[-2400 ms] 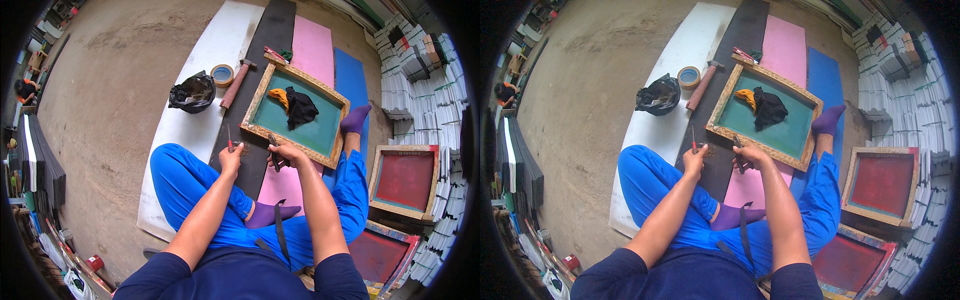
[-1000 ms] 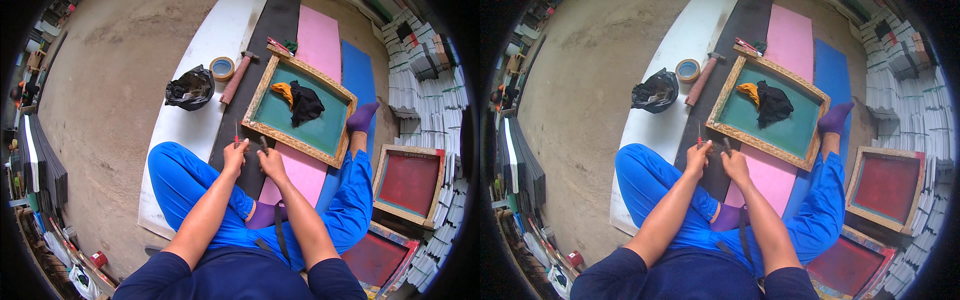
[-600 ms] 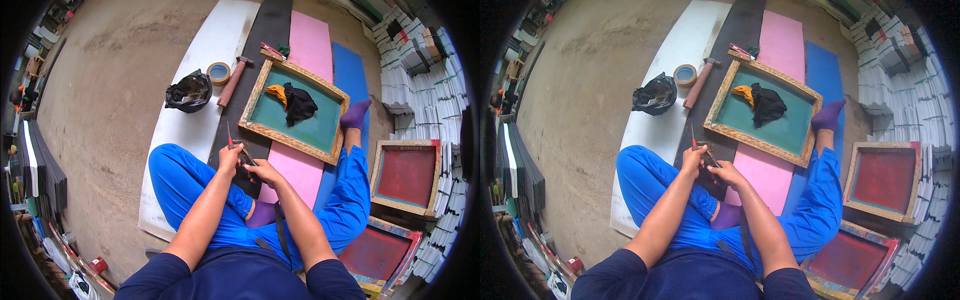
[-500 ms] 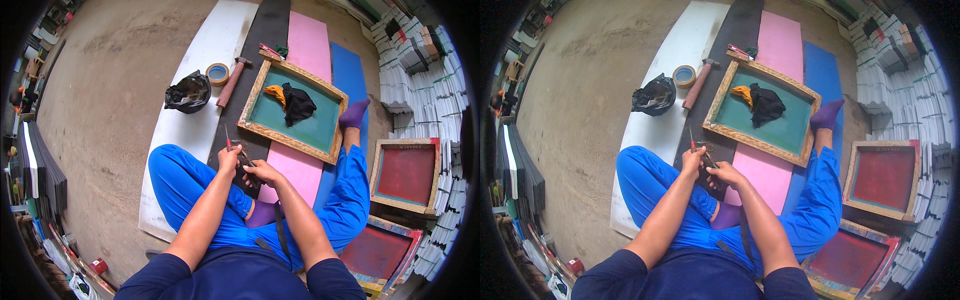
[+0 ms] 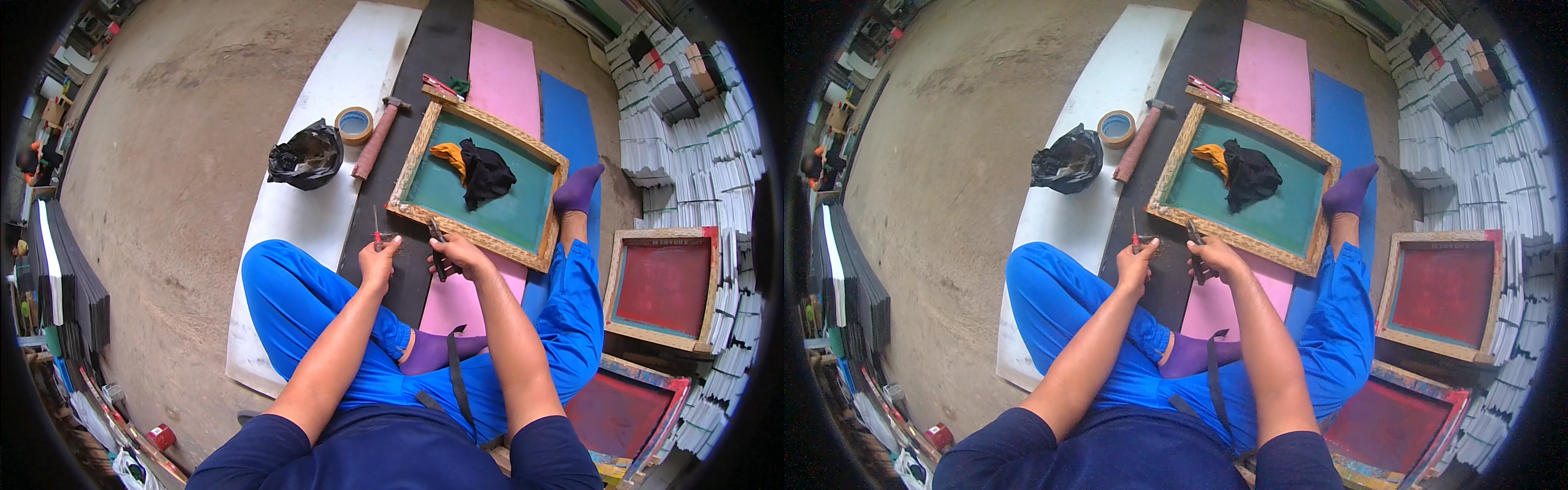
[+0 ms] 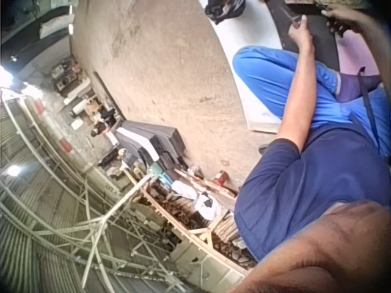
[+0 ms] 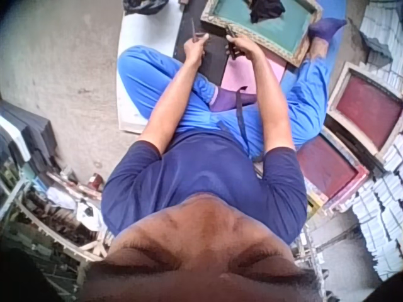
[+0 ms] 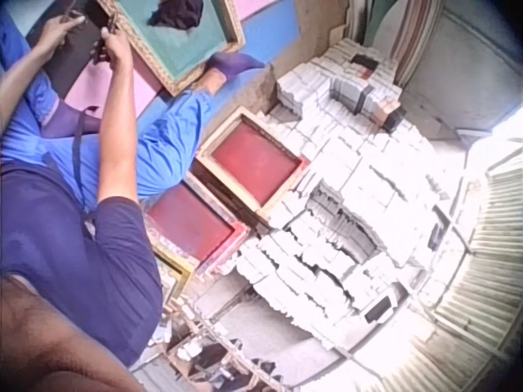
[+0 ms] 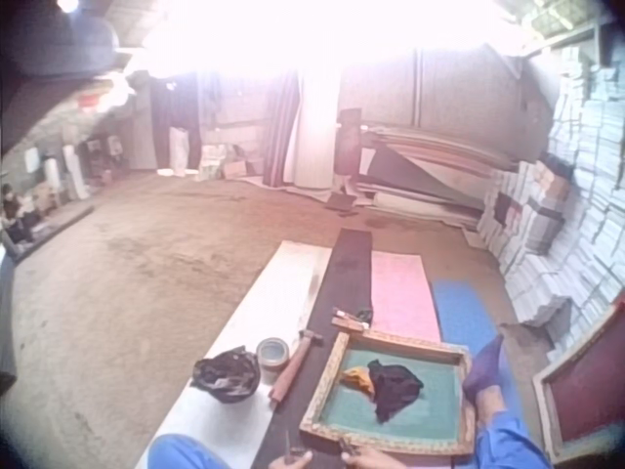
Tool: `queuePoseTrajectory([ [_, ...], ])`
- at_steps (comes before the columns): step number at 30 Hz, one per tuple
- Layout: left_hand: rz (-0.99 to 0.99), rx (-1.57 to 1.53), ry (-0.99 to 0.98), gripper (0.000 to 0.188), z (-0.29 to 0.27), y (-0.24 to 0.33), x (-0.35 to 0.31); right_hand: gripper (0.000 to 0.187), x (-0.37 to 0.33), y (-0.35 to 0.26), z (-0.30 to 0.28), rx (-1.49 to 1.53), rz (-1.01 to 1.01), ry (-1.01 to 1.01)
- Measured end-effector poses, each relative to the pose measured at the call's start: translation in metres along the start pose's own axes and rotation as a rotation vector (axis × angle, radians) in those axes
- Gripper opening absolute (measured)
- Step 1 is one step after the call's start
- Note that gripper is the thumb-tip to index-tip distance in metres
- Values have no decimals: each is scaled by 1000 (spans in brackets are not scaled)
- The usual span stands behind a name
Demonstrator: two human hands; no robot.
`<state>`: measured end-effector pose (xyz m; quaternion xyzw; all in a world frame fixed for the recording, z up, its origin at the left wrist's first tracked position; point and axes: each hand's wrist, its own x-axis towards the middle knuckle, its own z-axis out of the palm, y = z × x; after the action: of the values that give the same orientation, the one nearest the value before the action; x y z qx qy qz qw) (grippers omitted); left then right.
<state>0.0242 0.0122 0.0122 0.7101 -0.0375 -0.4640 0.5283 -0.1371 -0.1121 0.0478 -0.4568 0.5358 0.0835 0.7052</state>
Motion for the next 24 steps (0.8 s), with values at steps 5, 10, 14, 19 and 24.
queuePoseTrajectory([
  [5, -1, -32, 7, 31, 3, 0, 0, 40, 5, -12, -12, -11, 63, -41],
  [10, -1, -40, 1, 30, 5, 3, -1, 37, 5, -28, -24, -34, 137, -136],
  [14, -3, -41, -10, 30, 7, 3, 0, 37, 2, -44, -33, -82, 175, -169],
  [19, -10, -50, 4, 30, 7, 0, 3, 32, 1, -40, -9, -318, 55, 63],
  [24, -6, -52, -1, 30, 14, 4, 1, 37, 15, -2, 18, -285, -148, 317],
])
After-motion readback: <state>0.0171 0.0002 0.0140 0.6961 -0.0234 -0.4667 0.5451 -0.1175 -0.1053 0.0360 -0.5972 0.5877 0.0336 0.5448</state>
